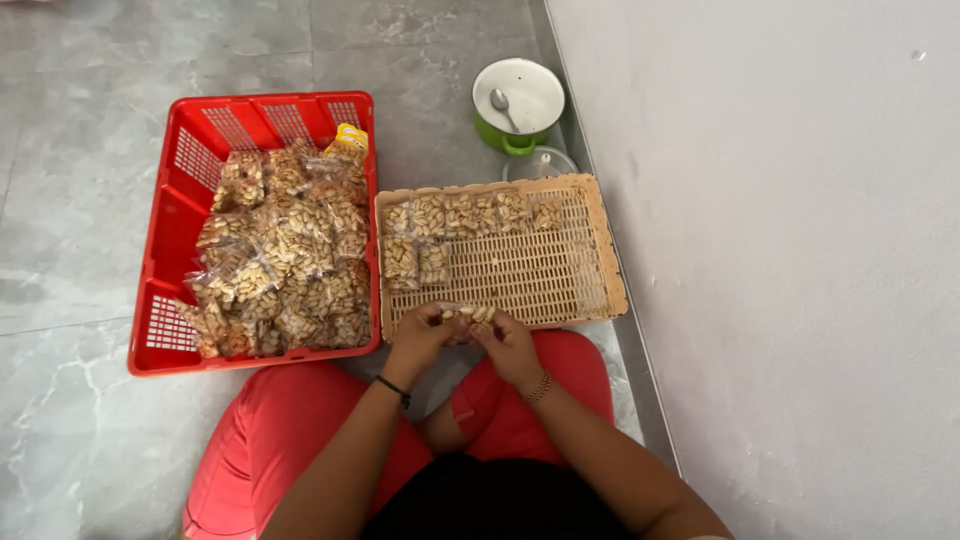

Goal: Sorting and arranging small wrapped food packets from a large red basket into a flat wooden tray.

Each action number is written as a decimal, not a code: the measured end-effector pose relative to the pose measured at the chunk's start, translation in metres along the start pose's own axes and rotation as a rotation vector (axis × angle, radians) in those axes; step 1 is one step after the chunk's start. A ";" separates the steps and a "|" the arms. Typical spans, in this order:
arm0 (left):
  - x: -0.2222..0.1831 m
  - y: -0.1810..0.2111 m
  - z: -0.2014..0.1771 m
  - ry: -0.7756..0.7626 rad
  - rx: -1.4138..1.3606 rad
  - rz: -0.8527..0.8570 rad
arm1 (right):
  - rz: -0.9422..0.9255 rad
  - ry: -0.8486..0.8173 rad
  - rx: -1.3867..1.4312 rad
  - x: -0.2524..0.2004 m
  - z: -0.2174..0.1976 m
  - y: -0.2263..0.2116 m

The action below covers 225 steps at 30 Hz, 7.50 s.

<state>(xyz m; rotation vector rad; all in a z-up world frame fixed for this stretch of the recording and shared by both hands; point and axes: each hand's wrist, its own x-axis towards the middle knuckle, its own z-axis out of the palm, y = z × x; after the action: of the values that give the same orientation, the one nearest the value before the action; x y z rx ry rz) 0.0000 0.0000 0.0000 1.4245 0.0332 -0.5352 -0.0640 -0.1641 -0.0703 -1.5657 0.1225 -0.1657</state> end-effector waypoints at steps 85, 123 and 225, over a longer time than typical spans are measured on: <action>-0.005 -0.042 -0.009 0.048 -0.172 -0.050 | -0.157 0.013 -0.108 0.000 -0.002 -0.020; 0.035 -0.059 -0.245 0.616 1.066 0.008 | 0.415 -0.182 -0.542 0.114 0.047 -0.100; -0.004 -0.022 -0.025 -0.103 -0.120 0.125 | 0.097 -0.101 -0.203 -0.003 0.008 -0.087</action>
<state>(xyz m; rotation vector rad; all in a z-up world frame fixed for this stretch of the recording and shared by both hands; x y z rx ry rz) -0.0042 0.0237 -0.0233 1.2716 -0.1040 -0.4949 -0.0680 -0.1557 0.0164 -1.7630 0.1390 0.0030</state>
